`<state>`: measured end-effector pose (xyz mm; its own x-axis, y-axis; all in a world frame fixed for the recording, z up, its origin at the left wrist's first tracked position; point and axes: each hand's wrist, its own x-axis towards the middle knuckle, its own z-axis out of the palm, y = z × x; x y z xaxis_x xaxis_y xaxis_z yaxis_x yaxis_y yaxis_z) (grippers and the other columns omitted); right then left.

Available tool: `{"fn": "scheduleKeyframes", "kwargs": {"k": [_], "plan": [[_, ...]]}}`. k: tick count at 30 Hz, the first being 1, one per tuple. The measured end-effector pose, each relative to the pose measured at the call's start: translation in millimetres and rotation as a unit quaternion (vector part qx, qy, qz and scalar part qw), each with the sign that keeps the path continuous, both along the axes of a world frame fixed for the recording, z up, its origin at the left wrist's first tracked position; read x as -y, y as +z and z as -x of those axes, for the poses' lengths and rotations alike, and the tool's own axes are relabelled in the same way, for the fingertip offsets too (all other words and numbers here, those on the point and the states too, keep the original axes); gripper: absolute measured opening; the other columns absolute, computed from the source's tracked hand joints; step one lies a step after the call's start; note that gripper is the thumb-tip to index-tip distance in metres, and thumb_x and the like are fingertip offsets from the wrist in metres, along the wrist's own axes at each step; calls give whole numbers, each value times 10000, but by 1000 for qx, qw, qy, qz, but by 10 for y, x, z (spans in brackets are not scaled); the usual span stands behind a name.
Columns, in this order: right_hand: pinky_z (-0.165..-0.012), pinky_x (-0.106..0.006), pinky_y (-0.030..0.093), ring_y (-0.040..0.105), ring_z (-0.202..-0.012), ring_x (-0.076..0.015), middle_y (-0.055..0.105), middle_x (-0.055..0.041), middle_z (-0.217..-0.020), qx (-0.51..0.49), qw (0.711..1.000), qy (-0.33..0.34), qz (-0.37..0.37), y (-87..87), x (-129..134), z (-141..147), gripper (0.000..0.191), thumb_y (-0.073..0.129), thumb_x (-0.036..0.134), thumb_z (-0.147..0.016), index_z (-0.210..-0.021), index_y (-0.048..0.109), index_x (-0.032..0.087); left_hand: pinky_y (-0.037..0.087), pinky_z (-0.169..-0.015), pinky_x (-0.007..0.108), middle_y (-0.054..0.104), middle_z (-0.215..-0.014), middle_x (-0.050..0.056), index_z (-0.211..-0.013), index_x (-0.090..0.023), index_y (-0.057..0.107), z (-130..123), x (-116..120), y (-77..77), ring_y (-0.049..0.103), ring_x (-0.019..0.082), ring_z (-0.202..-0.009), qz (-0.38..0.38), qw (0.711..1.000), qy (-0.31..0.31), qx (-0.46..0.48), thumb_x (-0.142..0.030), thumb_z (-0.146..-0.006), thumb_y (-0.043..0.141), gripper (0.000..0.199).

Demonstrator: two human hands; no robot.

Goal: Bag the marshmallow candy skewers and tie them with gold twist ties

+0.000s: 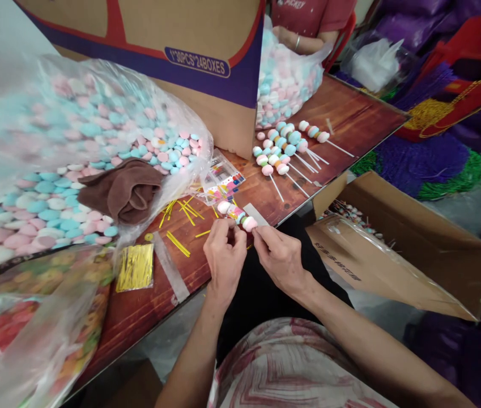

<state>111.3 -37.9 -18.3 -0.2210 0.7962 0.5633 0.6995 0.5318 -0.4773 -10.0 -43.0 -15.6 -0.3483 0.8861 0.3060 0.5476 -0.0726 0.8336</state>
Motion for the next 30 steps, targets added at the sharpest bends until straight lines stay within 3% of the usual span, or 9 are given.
{"fn": "scheduleKeyframes", "kwargs": {"k": [5,8,10,14,18,21,26,30], "plan": [[-549,-230,378,549,-549,-101,602,-12,-607,1,1000,7,-2,22,-51,58,292,466,164,-981,-706,561,177,371,-624,252,510,-672,-25,-722,-210,561,-35,64,22,465,121,-615,-28,997,-58,31,-87,-789,538,141],[-569,-212,412,579,-581,-104,625,-19,-646,-35,999,14,24,39,-81,48,267,451,176,-988,-758,587,174,402,-619,242,560,-702,-16,-762,-209,597,-65,123,24,502,119,-625,1,989,-96,113,-127,-810,558,102],[-580,-209,431,577,-580,-105,624,-17,-649,-54,998,16,34,49,-87,24,260,455,189,-988,-770,596,177,441,-633,237,601,-753,-6,-826,-210,601,-58,139,30,559,125,-665,32,976,-89,197,-218,-836,608,15],[-596,-222,450,579,-576,-112,631,-22,-653,-63,997,22,23,50,-72,-11,226,492,183,-973,-783,614,173,503,-700,254,665,-891,31,-922,-206,580,30,47,70,658,146,-784,69,915,-26,396,-457,-867,615,259],[-603,-229,449,585,-580,-118,631,-23,-646,-35,998,41,18,19,-47,11,236,499,185,-970,-776,633,176,520,-833,319,701,-1003,90,-952,-175,615,122,-156,143,684,201,-954,73,827,-58,554,-502,-844,642,346],[-620,-219,453,605,-616,-118,657,-27,-694,-22,995,75,58,7,-22,6,212,493,194,-974,-841,658,181,526,-837,341,714,-944,91,-909,-153,628,155,-262,174,688,240,-989,60,800,-65,593,-428,-819,704,299],[-586,-194,442,573,-579,-95,662,-2,-723,-98,975,132,152,25,22,-51,170,498,197,-965,-967,666,175,528,-734,272,691,-851,23,-875,-169,625,149,-284,129,698,181,-868,72,766,-60,636,-383,-801,734,252],[-599,-193,461,575,-577,-94,669,-16,-742,-127,971,134,152,17,38,11,191,474,199,-969,-938,659,164,524,-725,255,649,-775,14,-784,-167,614,83,-249,114,683,174,-863,97,778,-92,613,-421,-814,708,273]]}}
